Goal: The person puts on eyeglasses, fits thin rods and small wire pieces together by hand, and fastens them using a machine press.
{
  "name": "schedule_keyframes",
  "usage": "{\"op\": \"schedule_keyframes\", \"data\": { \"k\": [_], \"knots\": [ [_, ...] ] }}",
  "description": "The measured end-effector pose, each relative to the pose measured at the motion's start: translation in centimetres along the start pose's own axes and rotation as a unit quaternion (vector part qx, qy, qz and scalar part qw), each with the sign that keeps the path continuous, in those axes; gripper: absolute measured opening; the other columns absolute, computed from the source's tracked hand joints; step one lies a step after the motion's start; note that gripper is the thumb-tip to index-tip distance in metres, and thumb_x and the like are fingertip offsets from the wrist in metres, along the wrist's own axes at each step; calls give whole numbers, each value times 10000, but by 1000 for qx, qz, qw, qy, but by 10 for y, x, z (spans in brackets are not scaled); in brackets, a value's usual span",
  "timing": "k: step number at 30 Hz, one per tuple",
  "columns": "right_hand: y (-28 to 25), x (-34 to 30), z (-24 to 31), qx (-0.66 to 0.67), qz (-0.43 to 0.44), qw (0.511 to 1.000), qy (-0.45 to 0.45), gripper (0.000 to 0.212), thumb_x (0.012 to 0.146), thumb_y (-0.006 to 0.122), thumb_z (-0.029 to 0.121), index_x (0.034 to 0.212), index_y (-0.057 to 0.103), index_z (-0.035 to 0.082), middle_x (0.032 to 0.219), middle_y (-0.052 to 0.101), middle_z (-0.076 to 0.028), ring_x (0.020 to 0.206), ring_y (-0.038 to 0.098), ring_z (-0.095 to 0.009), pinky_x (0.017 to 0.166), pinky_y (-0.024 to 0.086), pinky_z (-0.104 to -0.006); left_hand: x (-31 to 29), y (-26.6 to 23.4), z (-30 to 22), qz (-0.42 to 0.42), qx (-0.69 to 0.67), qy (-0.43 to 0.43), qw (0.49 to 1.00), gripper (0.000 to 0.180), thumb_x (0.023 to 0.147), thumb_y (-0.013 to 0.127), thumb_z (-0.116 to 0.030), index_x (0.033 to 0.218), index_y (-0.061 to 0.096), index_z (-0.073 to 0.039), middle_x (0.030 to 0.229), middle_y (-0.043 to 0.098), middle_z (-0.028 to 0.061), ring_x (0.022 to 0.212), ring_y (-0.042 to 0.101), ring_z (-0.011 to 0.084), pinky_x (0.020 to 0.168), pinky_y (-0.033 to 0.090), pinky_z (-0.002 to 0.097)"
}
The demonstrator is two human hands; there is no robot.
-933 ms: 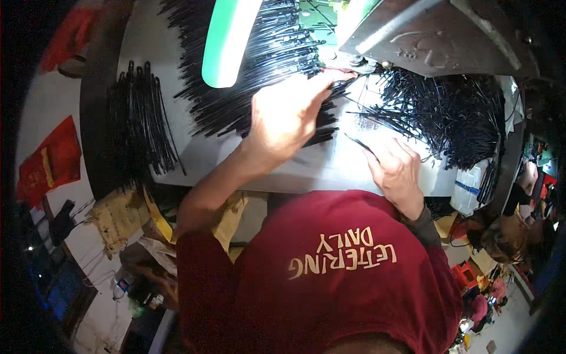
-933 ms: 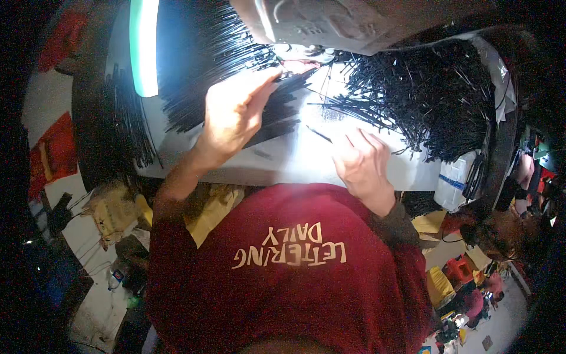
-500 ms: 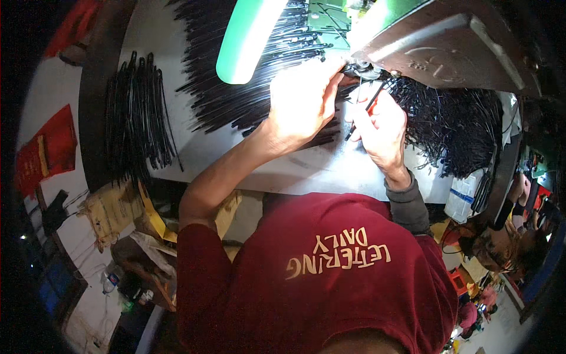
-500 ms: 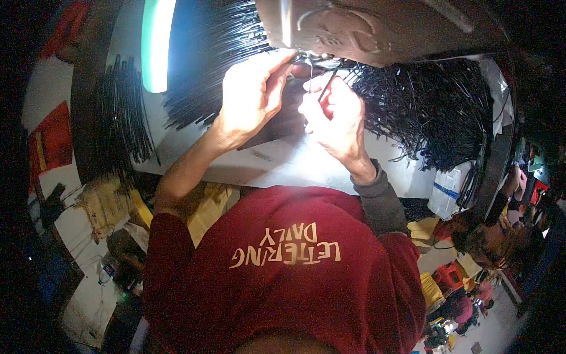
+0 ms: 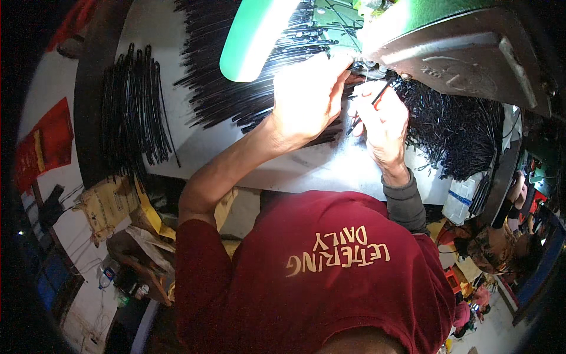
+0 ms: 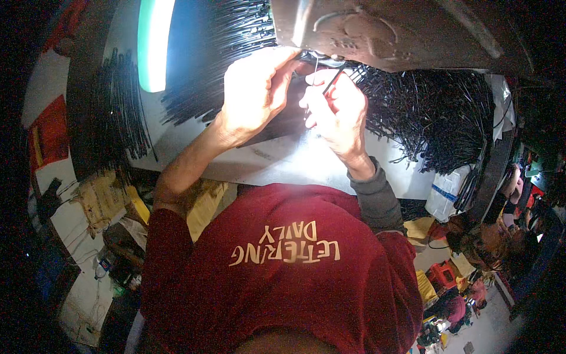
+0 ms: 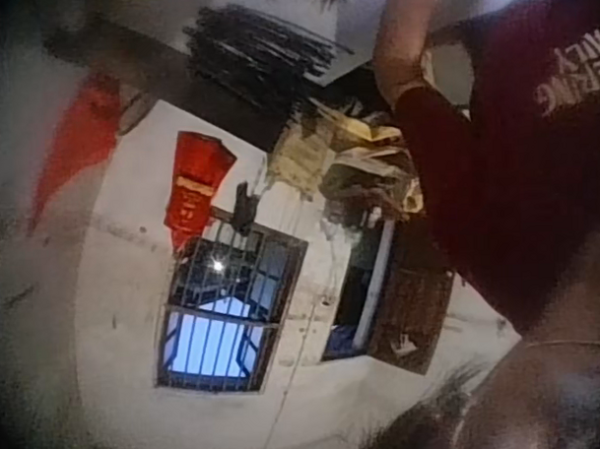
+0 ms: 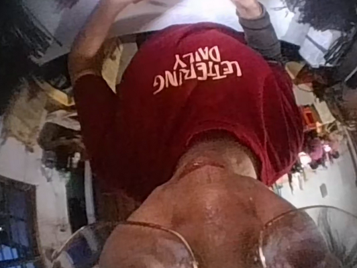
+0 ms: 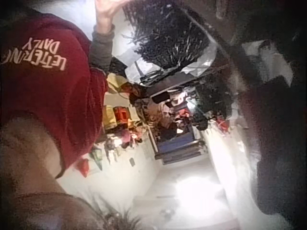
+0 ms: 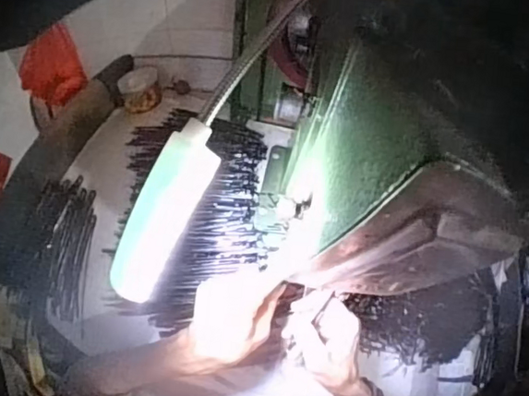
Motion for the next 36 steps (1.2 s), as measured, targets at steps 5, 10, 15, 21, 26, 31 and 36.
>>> {"op": "schedule_keyframes", "data": {
  "k": [5,10,15,21,26,31,36],
  "knots": [
    [1,0,-1,4,6,1000,-2,144,929,558,81,1044,565,-6,759,635,-56,558,573,-64,484,474,-193,-8,7,6,-31,12,49,998,387,769,690,38,1141,585,26,903,687,133,662,649,217,572,509,289],
    [-7,5,-1,39,-16,999,-5,146,925,559,68,1047,572,-11,793,636,-69,583,568,-63,507,477,-186,9,-11,-17,56,87,63,993,372,803,667,6,1162,573,24,957,642,127,725,626,232,592,491,318],
    [-6,12,-8,-8,-31,999,-23,145,932,559,83,1035,580,-17,766,607,-42,568,562,-63,493,456,-192,1,0,-6,42,277,164,946,389,834,660,-99,1191,571,27,993,609,134,810,605,216,651,475,317],
    [-3,12,-11,-32,-36,998,-44,131,933,554,71,1019,578,-25,741,593,-31,539,558,-74,484,449,-202,4,5,-1,-12,43,82,996,395,815,684,-68,1182,560,11,949,598,124,787,597,211,621,466,312],
    [-4,13,-17,-37,-35,997,-54,126,932,549,65,1018,583,-20,746,590,-31,535,551,-74,481,442,-205,10,-5,-7,24,64,74,995,377,830,637,-60,1186,548,32,904,602,157,683,584,234,547,467,317],
    [-12,12,-13,34,-5,999,26,173,941,548,150,992,607,-4,716,562,1,539,507,-66,499,405,-208,16,-6,-8,149,39,48,987,375,822,589,-31,1186,546,51,909,609,157,672,587,249,540,480,338],
    [-10,3,-20,130,53,989,49,360,940,545,156,1214,505,-75,1031,585,-134,774,635,-190,693,531,-300,0,-23,0,80,-35,163,983,285,828,577,-50,1089,574,66,903,609,149,664,585,244,538,487,339]
  ]
}}
Point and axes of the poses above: each hand's wrist, its own x-axis towards the middle knuckle, its own y-axis out of the palm, z = x × y, the point moved 1 cm from there along x, towards the middle knuckle
